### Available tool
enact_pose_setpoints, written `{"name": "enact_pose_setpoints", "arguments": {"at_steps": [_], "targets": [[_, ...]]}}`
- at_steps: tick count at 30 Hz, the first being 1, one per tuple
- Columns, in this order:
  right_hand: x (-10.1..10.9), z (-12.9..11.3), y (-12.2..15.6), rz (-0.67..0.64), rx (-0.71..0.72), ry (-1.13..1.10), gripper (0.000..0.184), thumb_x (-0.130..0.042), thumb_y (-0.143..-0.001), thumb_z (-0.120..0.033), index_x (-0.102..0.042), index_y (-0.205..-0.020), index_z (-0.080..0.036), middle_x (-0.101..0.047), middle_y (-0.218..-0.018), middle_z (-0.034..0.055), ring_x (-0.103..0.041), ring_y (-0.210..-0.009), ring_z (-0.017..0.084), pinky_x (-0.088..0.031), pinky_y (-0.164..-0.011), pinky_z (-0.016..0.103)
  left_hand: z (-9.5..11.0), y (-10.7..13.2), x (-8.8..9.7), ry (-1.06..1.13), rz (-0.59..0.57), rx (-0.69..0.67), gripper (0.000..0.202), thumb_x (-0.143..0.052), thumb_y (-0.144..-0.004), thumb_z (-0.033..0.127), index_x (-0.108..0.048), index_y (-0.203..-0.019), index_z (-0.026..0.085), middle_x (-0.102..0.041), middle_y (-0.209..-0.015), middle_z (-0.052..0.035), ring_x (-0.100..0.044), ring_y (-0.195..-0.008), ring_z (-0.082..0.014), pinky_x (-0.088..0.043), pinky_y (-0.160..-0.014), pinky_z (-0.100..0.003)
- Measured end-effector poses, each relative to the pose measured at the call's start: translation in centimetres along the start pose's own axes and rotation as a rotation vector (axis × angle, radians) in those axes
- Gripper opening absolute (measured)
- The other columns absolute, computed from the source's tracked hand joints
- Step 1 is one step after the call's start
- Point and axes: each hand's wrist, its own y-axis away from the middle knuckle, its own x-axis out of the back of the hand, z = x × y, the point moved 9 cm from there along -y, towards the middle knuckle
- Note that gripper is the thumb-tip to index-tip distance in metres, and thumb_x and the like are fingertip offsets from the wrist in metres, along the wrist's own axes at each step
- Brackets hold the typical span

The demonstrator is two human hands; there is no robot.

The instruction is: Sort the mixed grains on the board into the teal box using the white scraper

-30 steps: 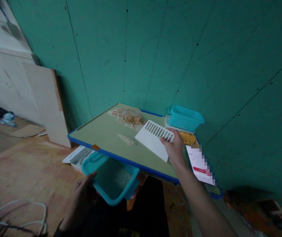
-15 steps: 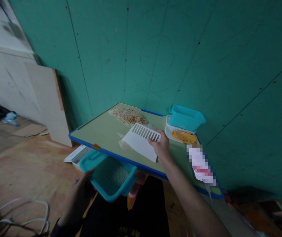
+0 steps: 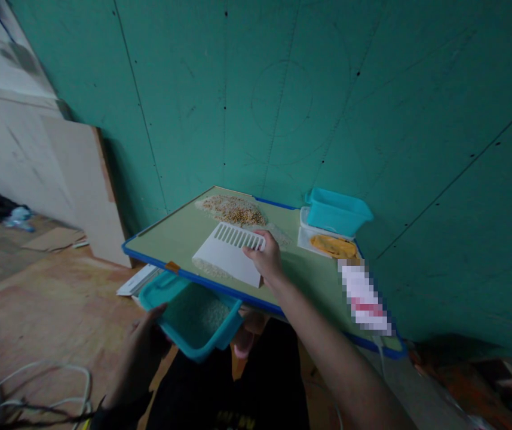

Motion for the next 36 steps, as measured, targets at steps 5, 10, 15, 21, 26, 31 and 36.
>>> {"name": "enact_pose_setpoints", "arguments": {"at_steps": [5,10,15,21,26,31,36], "targets": [[0.4,0.0,0.3,-0.005,-0.021,-0.113,0.053,-0.085,-0.049,-0.028,-0.066,-0.099,-0.023,-0.069,-0.081,-0.0017,-0.062,-0.074,0.021,-0.049,-0.066,0.032,-0.8,0.2,0.1,0.015,0.023,0.022,0.048,-0.081,-0.07,0.051,-0.061,-0.039,0.02,-0.057,-0.036,-0.0016,-0.047,-0.03,-0.0127,-0.032,-0.033,-0.024],[3.7,-0.6,1.7,0.071,-0.026,-0.078,0.055,-0.086,-0.051,-0.029,-0.066,-0.102,-0.023,-0.069,-0.082,-0.001,-0.061,-0.073,0.021,-0.049,-0.068,0.033,-1.7,0.5,0.2,0.069,0.04,0.088,0.044,-0.083,-0.066,0.047,-0.062,-0.039,0.021,-0.057,-0.036,-0.0018,-0.049,-0.032,-0.0135,-0.036,-0.034,-0.025],[6.4,-1.0,3.3,0.103,-0.043,-0.036,0.057,-0.09,-0.05,-0.033,-0.067,-0.101,-0.022,-0.07,-0.084,0.0001,-0.062,-0.075,0.022,-0.049,-0.069,0.034,-1.6,0.7,-0.4,0.087,-0.012,0.056,0.046,-0.082,-0.07,0.046,-0.061,-0.037,0.02,-0.057,-0.037,-0.0028,-0.046,-0.033,-0.0121,-0.04,-0.039,-0.026],[4.7,-1.4,3.4,0.001,-0.089,-0.034,0.058,-0.091,-0.048,-0.032,-0.068,-0.1,-0.022,-0.068,-0.076,-0.0014,-0.059,-0.069,0.02,-0.047,-0.065,0.033,-1.6,0.8,-0.8,0.113,-0.034,0.067,0.046,-0.081,-0.07,0.045,-0.06,-0.038,0.02,-0.055,-0.036,-0.0017,-0.049,-0.037,-0.0134,-0.04,-0.04,-0.025],[3.5,-2.0,3.2,-0.049,-0.079,-0.056,0.058,-0.091,-0.048,-0.031,-0.068,-0.1,-0.023,-0.07,-0.08,-0.0008,-0.06,-0.071,0.02,-0.047,-0.067,0.032,-1.6,0.6,-0.5,0.102,-0.017,0.063,0.046,-0.081,-0.07,0.045,-0.059,-0.038,0.02,-0.054,-0.036,-0.0011,-0.049,-0.036,-0.0133,-0.039,-0.04,-0.025],[4.6,-2.5,1.9,0.015,0.005,-0.102,0.058,-0.089,-0.052,-0.032,-0.065,-0.104,-0.024,-0.071,-0.084,-0.0005,-0.063,-0.076,0.022,-0.05,-0.072,0.034,-1.4,0.7,-0.5,0.111,-0.008,0.061,0.045,-0.083,-0.068,0.045,-0.059,-0.039,0.02,-0.053,-0.036,0.0004,-0.049,-0.035,-0.0118,-0.04,-0.04,-0.024],[3.7,-2.4,0.0,0.057,0.109,-0.029,0.055,-0.085,-0.055,-0.032,-0.064,-0.105,-0.024,-0.071,-0.089,0.0014,-0.064,-0.079,0.024,-0.051,-0.073,0.036,-1.1,0.5,0.1,0.084,0.024,0.059,0.045,-0.083,-0.068,0.045,-0.06,-0.04,0.02,-0.052,-0.036,0.0005,-0.044,-0.033,-0.0107,-0.031,-0.035,-0.023]]}}
